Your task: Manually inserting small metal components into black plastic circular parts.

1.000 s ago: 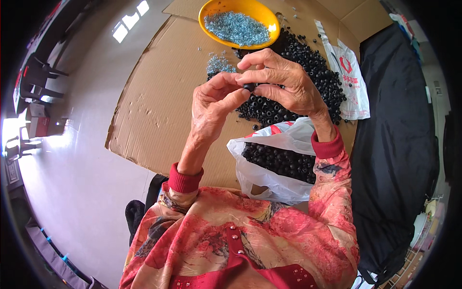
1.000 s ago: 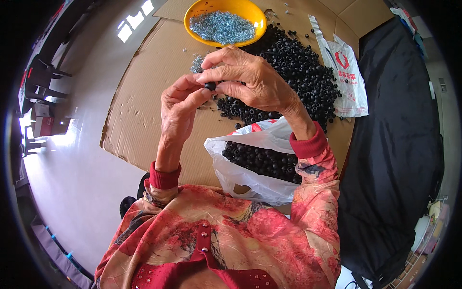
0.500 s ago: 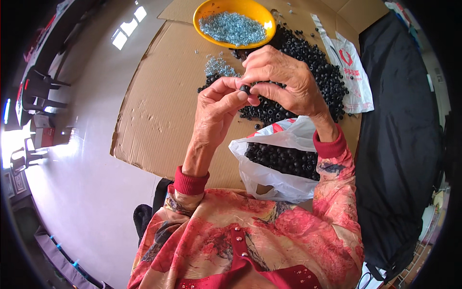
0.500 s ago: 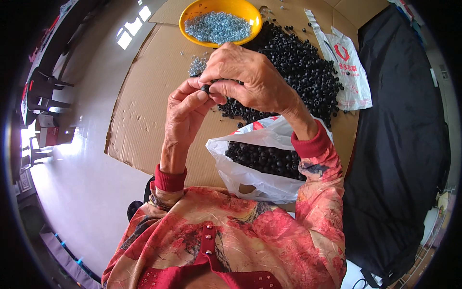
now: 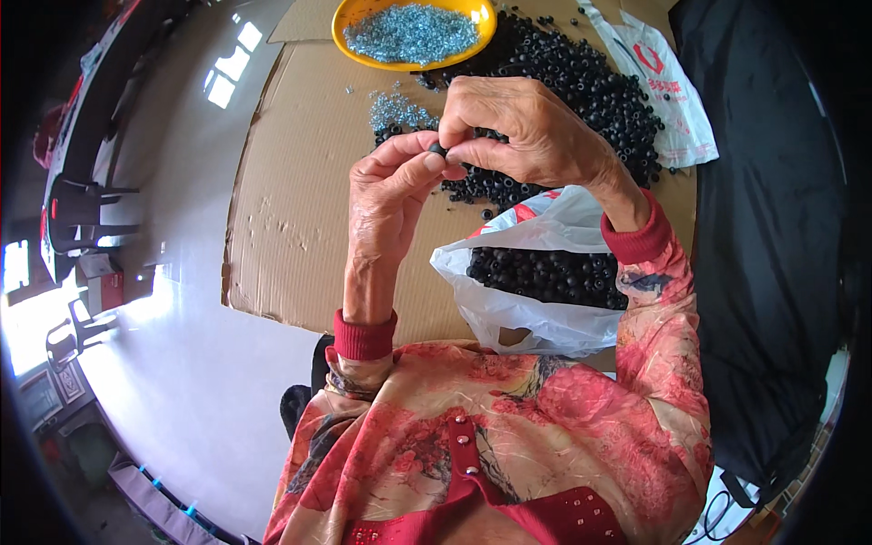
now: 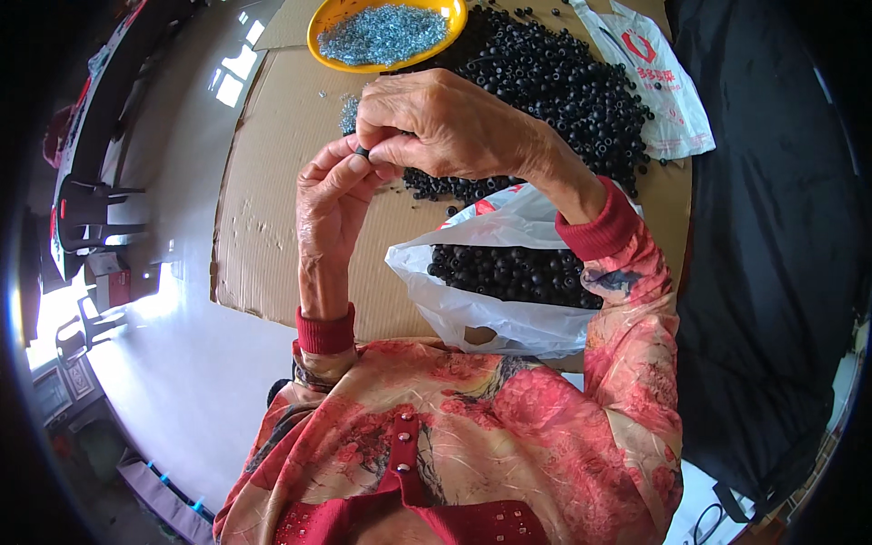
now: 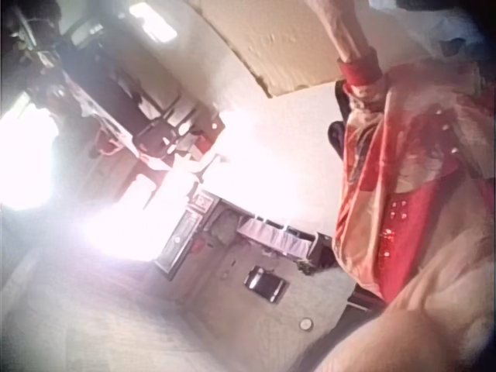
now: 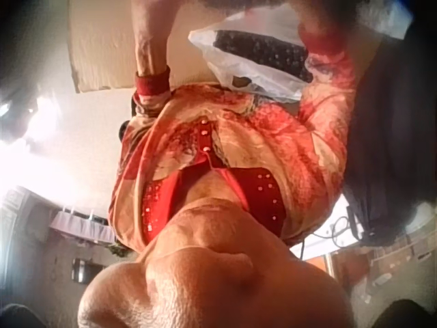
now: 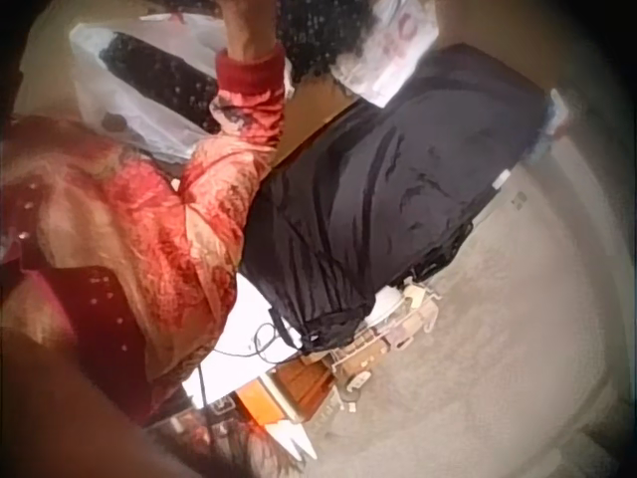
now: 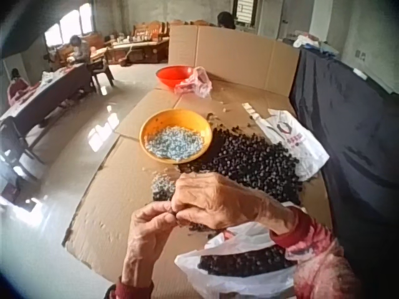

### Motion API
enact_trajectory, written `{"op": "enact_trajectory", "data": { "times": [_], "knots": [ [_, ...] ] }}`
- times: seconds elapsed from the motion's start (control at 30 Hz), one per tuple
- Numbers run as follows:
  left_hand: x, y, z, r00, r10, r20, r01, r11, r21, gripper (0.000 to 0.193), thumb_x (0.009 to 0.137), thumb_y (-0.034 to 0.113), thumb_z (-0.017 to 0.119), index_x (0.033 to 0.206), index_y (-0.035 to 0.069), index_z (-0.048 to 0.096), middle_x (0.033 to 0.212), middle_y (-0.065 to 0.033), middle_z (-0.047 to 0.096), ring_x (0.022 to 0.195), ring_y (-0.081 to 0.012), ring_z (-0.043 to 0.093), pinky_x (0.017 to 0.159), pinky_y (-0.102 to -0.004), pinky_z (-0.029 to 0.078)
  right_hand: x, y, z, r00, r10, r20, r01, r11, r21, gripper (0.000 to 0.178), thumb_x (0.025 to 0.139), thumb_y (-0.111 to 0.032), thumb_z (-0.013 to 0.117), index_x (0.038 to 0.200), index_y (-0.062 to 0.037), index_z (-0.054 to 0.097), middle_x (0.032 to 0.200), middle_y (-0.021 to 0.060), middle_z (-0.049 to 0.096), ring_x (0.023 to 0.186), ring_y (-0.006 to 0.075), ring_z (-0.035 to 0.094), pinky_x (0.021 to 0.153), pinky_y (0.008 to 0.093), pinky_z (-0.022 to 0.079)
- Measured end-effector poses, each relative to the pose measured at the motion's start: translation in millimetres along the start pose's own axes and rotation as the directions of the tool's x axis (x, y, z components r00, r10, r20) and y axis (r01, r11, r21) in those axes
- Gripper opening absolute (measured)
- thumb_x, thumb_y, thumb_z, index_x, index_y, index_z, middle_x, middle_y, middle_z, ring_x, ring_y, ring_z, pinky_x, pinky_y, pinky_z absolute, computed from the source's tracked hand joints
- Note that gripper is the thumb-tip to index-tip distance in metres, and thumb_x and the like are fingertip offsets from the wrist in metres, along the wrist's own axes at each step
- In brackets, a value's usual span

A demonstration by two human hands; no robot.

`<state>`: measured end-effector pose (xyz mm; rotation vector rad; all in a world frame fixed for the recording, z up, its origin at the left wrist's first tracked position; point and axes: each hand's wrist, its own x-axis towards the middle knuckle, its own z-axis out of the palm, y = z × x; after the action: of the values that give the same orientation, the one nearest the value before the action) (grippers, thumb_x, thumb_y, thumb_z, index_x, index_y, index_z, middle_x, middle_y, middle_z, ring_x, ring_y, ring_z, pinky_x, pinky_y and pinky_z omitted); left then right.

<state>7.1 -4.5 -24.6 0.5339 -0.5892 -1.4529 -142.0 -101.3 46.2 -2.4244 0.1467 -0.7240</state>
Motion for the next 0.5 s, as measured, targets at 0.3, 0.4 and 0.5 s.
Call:
{"op": "enact_trajectory", "data": {
  "times": [0.3, 0.4, 0.5],
  "knots": [
    [5.6, -2.1, -3.2, 0.999, -0.019, 0.026, 0.019, 1.0, 0.025, 0.019, 0.079, 0.002, 0.062, 0.097, -0.004, 0.061, 0.089, -0.0148, 0.064, 0.077, -0.0229, 0.063, 0.075, -0.0353, 0.052, -8.5, 11.0, 3.5, 0.997, 0.071, -0.012, -0.068, 0.99, 0.126, 0.009, 0.074, -0.008, 0.062, 0.074, -0.0017, 0.055, 0.065, 0.0057, 0.054, 0.059, 0.0148, 0.053, 0.056, 0.0282, 0.044],
    [4.1, -5.0, -3.7, 0.999, -0.03, 0.027, 0.03, 1.0, 0.004, 0.018, 0.079, 0.002, 0.061, 0.096, -0.004, 0.061, 0.088, -0.0143, 0.064, 0.076, -0.0225, 0.063, 0.075, -0.0352, 0.052, -15.0, 13.1, 4.2, 0.995, 0.093, -0.018, -0.09, 0.986, 0.141, 0.009, 0.074, -0.009, 0.062, 0.075, -0.0019, 0.056, 0.066, 0.0046, 0.055, 0.061, 0.0135, 0.054, 0.058, 0.0275, 0.045],
    [5.7, -8.1, -7.0, 0.999, -0.045, 0.003, 0.045, 0.999, -0.01, 0.017, 0.079, 0.002, 0.061, 0.095, -0.005, 0.061, 0.087, -0.0137, 0.064, 0.075, -0.0218, 0.063, 0.075, -0.0349, 0.052, -17.3, 18.3, 6.3, 0.987, 0.16, 0.011, -0.159, 0.965, 0.209, 0.008, 0.072, -0.008, 0.061, 0.074, -0.0027, 0.055, 0.067, 0.0029, 0.055, 0.063, 0.0126, 0.054, 0.061, 0.0268, 0.044]
  ]
}}
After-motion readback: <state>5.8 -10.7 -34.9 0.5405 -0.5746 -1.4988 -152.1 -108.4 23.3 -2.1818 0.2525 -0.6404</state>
